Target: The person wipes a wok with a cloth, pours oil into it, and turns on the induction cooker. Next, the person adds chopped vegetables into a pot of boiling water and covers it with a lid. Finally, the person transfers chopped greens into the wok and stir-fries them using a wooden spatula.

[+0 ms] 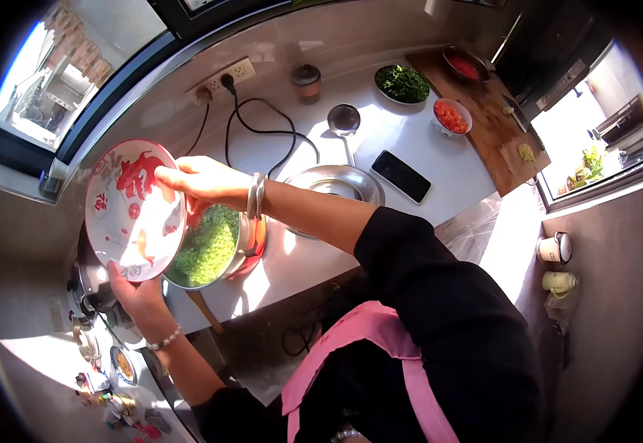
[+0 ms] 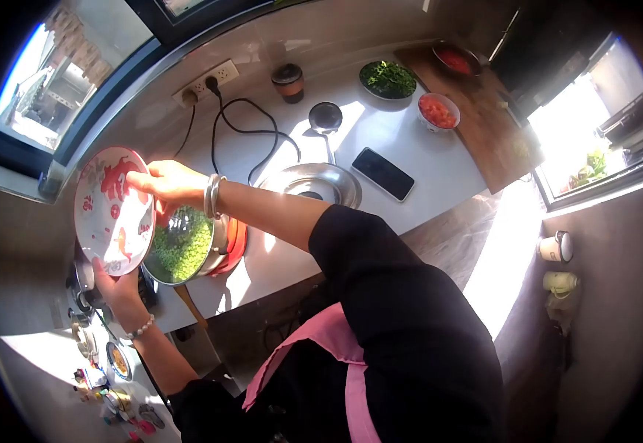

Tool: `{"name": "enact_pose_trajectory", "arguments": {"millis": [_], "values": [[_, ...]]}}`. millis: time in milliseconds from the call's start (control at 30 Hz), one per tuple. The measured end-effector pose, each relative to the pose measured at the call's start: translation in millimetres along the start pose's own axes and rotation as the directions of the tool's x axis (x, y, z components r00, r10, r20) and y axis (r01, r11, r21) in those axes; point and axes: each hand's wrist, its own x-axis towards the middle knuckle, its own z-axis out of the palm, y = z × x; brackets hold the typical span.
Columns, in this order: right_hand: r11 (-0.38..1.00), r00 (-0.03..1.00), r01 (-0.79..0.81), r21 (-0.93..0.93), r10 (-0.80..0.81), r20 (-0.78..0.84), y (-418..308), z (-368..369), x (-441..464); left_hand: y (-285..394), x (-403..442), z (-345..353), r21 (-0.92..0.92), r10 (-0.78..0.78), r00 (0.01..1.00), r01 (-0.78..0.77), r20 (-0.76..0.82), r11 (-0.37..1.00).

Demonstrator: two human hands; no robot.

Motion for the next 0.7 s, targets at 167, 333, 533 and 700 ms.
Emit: {"name": "enact_pose_trajectory", "arguments": {"millis": [167,333,533,700], "values": [[0.987,0.974,0.015,-0.162,-0.051,-0.219,-28.2,-65.5,-85.6,-57.2,-50.8,96.8,0.174,-0.070,0.979,0.036,0.193,0.984],[0.997,0.863,-0.048,0.062,0.073,-0.499,-39.9,-144.0,-207.7,-102.7,-86.6,168.7,0.096,-0.430,0.879,0.419,0.206,0.903],[0.995,0.453,-0.099,0.001,0.046,-0.890,-2.1,-237.4,-397.9,-166.9,-135.6,181.3,0.200,-0.480,0.642,0.460,0.598,0.865],[0.970,0.344,-0.239,-0.046,0.041,-0.938,51.2,-314.3,-497.4,-191.9,-173.5,209.3,0.471,-0.664,0.652,0.486,0.366,0.736]]}}
